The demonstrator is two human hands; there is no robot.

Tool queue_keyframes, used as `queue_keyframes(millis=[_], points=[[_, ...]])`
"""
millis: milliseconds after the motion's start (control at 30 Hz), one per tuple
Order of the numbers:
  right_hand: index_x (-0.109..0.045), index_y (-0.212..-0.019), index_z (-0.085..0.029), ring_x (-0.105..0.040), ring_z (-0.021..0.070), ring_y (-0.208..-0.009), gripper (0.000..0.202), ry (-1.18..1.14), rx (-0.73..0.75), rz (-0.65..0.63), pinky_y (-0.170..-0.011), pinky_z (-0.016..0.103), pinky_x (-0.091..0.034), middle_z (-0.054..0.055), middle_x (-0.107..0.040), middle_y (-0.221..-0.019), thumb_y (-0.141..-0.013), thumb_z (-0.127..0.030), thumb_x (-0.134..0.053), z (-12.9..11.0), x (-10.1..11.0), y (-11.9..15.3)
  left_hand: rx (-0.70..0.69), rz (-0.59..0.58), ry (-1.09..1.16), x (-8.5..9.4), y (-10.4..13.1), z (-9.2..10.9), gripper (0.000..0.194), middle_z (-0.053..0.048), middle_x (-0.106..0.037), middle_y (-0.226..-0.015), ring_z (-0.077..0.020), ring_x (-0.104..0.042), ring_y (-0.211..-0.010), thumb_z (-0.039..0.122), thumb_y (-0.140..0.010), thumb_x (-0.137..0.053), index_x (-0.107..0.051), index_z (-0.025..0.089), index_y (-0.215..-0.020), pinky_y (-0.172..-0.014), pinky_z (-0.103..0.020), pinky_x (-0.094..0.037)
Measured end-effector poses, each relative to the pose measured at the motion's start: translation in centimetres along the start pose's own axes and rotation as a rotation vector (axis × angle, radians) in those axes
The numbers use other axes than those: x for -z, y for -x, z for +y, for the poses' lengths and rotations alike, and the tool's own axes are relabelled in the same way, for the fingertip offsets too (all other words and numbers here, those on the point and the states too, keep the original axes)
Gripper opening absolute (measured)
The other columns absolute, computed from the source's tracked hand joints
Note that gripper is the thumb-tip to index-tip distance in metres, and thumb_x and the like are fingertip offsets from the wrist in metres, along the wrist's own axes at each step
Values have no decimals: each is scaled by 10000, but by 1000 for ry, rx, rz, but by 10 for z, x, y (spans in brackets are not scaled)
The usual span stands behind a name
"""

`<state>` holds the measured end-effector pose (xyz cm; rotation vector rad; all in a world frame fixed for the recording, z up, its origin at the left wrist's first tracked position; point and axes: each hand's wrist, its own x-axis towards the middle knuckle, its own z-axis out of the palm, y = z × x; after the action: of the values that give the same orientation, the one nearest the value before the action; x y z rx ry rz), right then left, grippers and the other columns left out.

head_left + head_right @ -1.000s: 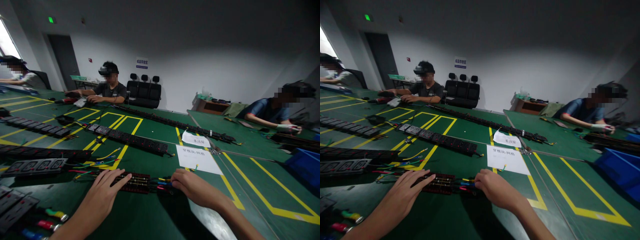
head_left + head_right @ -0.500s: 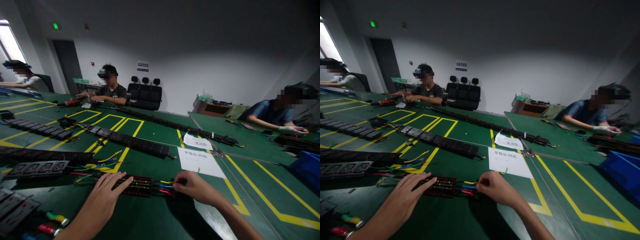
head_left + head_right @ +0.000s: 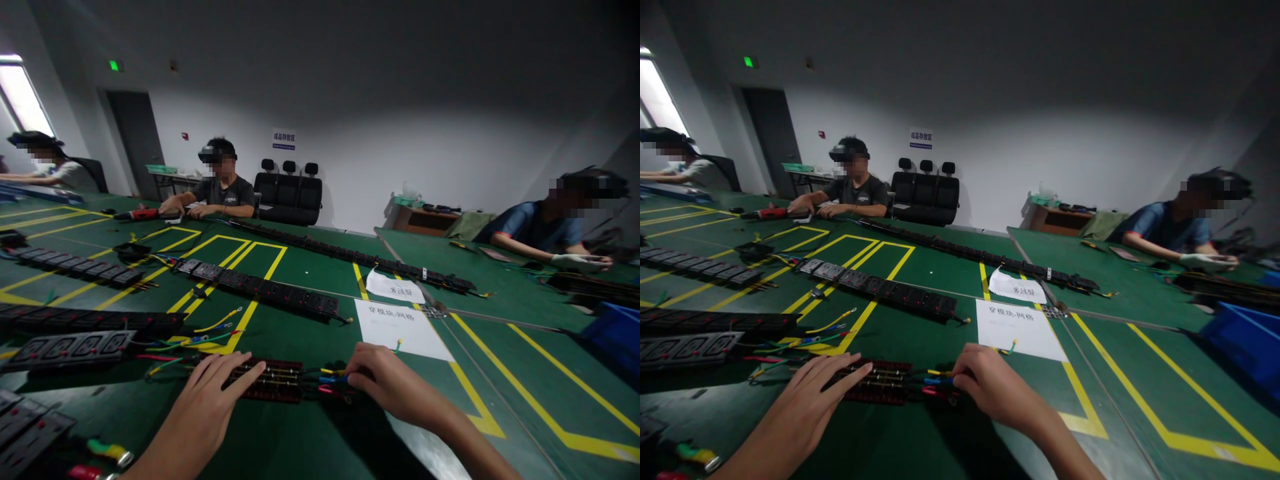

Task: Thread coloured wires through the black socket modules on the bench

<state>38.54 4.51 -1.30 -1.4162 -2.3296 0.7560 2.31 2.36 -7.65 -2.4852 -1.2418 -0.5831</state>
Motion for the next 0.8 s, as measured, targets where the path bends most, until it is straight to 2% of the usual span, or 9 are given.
queue_keyframes(millis=[200, 333, 400, 500, 600, 800], points=[[-713, -870, -175, -614, 166, -854, 131, 23, 67, 26, -763, 288, -446, 51, -661, -925, -917, -151, -593, 5, -5, -1, 0, 4, 3, -5, 2, -2, 740, -38, -664, -1354, -262, -637, -1185, 6, -878, -394, -500, 405, -1492, -986, -471, -531], [-735, -847, -180, -619, 163, -812, 124, -16, 39, 6, -744, 289, -446, 40, -672, -875, -894, -171, -621, 11, -5, -3, -3, 19, -17, -5, 1, -2, 763, -44, -673, -1337, -260, -647, -1170, -11, -855, -386, -502, 395, -1490, -965, -483, -542], [-757, -927, -193, -632, 176, -838, 130, -70, 10, -17, -760, 298, -457, 42, -696, -908, -899, -228, -635, 17, 0, -3, -12, 20, -33, -3, 0, -1, 761, -47, -679, -1327, -251, -653, -1160, -18, -852, -383, -509, 384, -1487, -956, -474, -551], [-737, -1071, -178, -643, 202, -898, 287, -173, -38, -88, -772, 309, -478, 70, -717, -994, -948, -402, -606, 28, 11, 0, -24, 27, -43, -1, -1, -1, 755, -48, -685, -1319, -245, -658, -1151, -18, -857, -383, -508, 376, -1489, -950, -462, -553], [-721, -983, -132, -624, 186, -794, 474, -225, -80, -151, -693, 294, -468, 84, -700, -891, -978, -563, -526, 37, 18, 2, -15, 26, -30, 0, -1, 0, 763, -40, -680, -1327, -249, -652, -1156, -13, -856, -389, -498, 388, -1495, -959, -459, -540], [-712, -944, -123, -569, 137, -696, 512, -358, -97, -350, -602, 241, -414, 54, -662, -816, -934, -616, -575, 39, 11, 0, -14, 42, -25, -4, 1, -2, 771, -30, -681, -1321, -246, -652, -1146, -12, -855, -388, -493, 404, -1496, -974, -451, -516]])
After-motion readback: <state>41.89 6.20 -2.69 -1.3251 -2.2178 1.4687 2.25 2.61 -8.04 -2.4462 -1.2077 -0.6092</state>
